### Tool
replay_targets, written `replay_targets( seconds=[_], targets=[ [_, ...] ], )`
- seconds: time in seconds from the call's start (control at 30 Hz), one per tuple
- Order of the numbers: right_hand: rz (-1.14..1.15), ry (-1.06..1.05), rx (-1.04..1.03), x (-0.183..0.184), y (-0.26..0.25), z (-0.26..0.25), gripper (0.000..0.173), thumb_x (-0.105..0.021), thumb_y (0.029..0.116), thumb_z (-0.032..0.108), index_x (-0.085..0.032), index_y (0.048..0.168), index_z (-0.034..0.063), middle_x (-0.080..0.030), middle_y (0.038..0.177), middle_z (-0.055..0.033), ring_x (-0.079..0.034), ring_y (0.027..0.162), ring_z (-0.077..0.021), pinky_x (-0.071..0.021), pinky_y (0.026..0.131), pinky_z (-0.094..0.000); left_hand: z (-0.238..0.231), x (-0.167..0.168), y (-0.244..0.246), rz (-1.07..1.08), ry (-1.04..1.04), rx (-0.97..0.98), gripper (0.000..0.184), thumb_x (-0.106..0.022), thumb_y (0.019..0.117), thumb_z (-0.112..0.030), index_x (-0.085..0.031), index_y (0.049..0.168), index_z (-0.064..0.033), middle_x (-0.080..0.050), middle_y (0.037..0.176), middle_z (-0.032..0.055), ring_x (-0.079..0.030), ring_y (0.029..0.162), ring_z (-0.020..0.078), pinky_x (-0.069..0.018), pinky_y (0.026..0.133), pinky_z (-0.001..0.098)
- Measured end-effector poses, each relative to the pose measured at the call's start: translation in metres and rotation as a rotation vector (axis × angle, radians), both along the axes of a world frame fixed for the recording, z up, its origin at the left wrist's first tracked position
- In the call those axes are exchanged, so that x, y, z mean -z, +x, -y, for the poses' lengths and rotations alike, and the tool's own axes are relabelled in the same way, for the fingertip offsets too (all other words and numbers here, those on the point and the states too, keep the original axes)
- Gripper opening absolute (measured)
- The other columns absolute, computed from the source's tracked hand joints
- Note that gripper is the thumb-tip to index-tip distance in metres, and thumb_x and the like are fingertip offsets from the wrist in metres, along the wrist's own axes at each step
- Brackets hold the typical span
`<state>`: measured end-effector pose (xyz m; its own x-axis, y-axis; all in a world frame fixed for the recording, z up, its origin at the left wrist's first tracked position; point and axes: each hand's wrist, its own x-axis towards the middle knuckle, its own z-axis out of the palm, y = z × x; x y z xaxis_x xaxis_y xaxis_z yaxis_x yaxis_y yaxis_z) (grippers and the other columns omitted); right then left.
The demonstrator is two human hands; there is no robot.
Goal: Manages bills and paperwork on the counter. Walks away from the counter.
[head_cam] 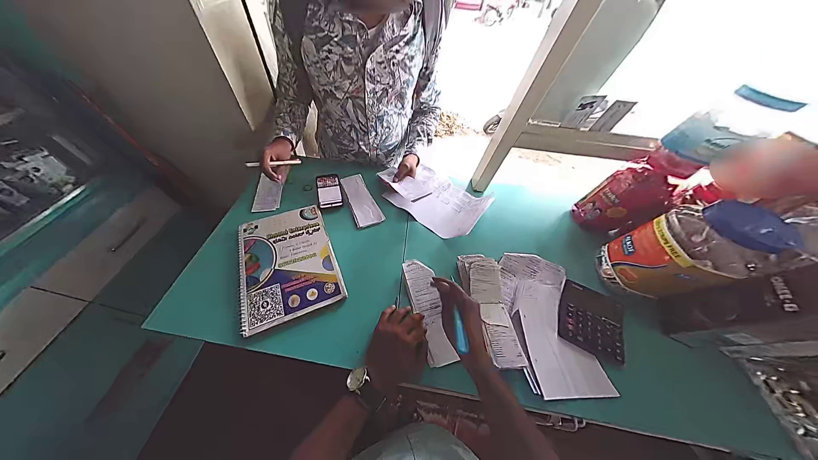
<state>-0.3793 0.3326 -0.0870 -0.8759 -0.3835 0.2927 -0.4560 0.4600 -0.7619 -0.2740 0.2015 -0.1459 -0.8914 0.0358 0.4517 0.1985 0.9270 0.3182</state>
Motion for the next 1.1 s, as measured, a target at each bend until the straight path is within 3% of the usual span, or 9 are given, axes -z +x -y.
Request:
replay_targets(
  seconds=[0.1,0.23,0.4,0.5,0.6,0.77,0.93,1.0,1.1],
  targets=[
    [0.004,0.356,-0.022,-0.007,-0.023,0.036,0.064,-0.064,0.0958,0.052,-0.058,0.145,0.011,-0.058,0.147,-0.0147,-0.055,0.136,-0.0356,-0.0436,0.112,-0.0534,0.0,-0.007,0.005,-0.033,-0.033,0.007,0.025,-0.063,0.0926,-0.033,-0.08,0.101,-0.0167,-0.075,0.118,0.0049,-0.067,0.119,0.0297,-0.0471,0.106,0.058],
    [0.108,0.569,-0.011,-0.009,-0.032,0.06,0.067,-0.07,0.0909,0.038,-0.05,0.152,0.0217,-0.055,0.15,-0.0142,-0.055,0.133,-0.0373,-0.046,0.1,-0.0612,0.003,-0.005,0.014,-0.283,0.037,0.025,0.02,-0.065,0.0923,-0.032,-0.077,0.086,-0.0179,-0.076,0.102,0.0,-0.07,0.103,0.0212,-0.0473,0.106,0.0507],
    [0.128,-0.136,-0.167,-0.039,-0.041,0.02,0.054,-0.073,0.085,0.024,-0.064,0.132,0.0,-0.07,0.125,-0.0143,-0.068,0.112,-0.0214,-0.0562,0.096,-0.0402,0.021,-0.045,0.015,-0.288,0.773,-0.168,0.034,-0.062,0.0964,-0.026,-0.07,0.118,-0.0012,-0.069,0.126,0.0134,-0.062,0.12,0.0241,-0.0517,0.102,0.0433],
    [0.437,-0.548,-0.23,-0.09,-0.025,0.005,0.04,-0.062,0.0868,0.009,-0.064,0.126,0.002,-0.073,0.107,-0.0062,-0.07,0.087,-0.0125,-0.0591,0.07,-0.0284,0.037,-0.091,0.005,-0.176,1.024,-0.107,0.06,-0.066,0.0954,-0.033,-0.051,0.143,0.0002,-0.052,0.149,0.0167,-0.052,0.135,0.0255,-0.0499,0.104,0.0412],
    [0.529,-0.674,-0.376,-0.113,-0.016,-0.005,0.041,-0.056,0.088,0.014,-0.062,0.127,0.0044,-0.071,0.104,-0.0021,-0.069,0.088,-0.0089,-0.0599,0.075,-0.0264,0.043,-0.126,-0.004,-0.098,0.96,-0.013,0.077,-0.071,0.0911,-0.043,-0.044,0.15,-0.0015,-0.049,0.153,0.0153,-0.049,0.138,0.0244,-0.0467,0.109,0.0422],
    [0.68,-0.885,-0.587,-0.116,-0.01,-0.012,0.038,-0.052,0.0931,0.019,-0.058,0.13,0.0099,-0.074,0.11,0.0019,-0.072,0.096,-0.007,-0.0618,0.081,-0.0263,0.043,-0.157,-0.001,0.032,0.971,0.065,0.053,-0.069,0.0949,-0.026,-0.055,0.139,-0.0009,-0.073,0.113,0.0065,-0.072,0.099,0.0108,-0.0613,0.088,0.0315],
    [0.702,-0.967,-0.633,-0.112,-0.012,-0.02,0.038,-0.051,0.0926,0.017,-0.06,0.129,0.0097,-0.075,0.114,-0.0009,-0.072,0.1,-0.0085,-0.0613,0.084,-0.0268,0.05,-0.182,0.009,0.332,1.255,0.352,0.044,-0.037,0.1093,-0.024,-0.05,0.144,0.0003,-0.072,0.118,0.005,-0.07,0.1,0.008,-0.0592,0.089,0.0284],
    [0.664,-0.944,-0.622,-0.111,-0.011,-0.019,0.037,-0.053,0.0924,0.019,-0.064,0.127,0.0103,-0.075,0.112,0.0004,-0.072,0.097,-0.0062,-0.0608,0.084,-0.0247,0.049,-0.186,0.007,0.374,1.223,0.286,0.044,-0.053,0.1038,-0.016,-0.05,0.145,-0.0031,-0.074,0.115,0.0064,-0.074,0.089,0.014,-0.0636,0.074,0.0317],
    [0.638,-0.894,-0.573,-0.104,-0.01,-0.016,0.04,-0.053,0.0905,0.019,-0.063,0.127,0.0069,-0.074,0.111,-0.0019,-0.071,0.096,-0.0073,-0.0601,0.083,-0.0252,0.038,-0.177,0.002,0.309,1.059,0.208,0.067,-0.069,0.0929,-0.016,-0.04,0.153,-0.0074,-0.063,0.139,0.0064,-0.073,0.099,0.0178,-0.0641,0.078,0.0348]
  ],
)
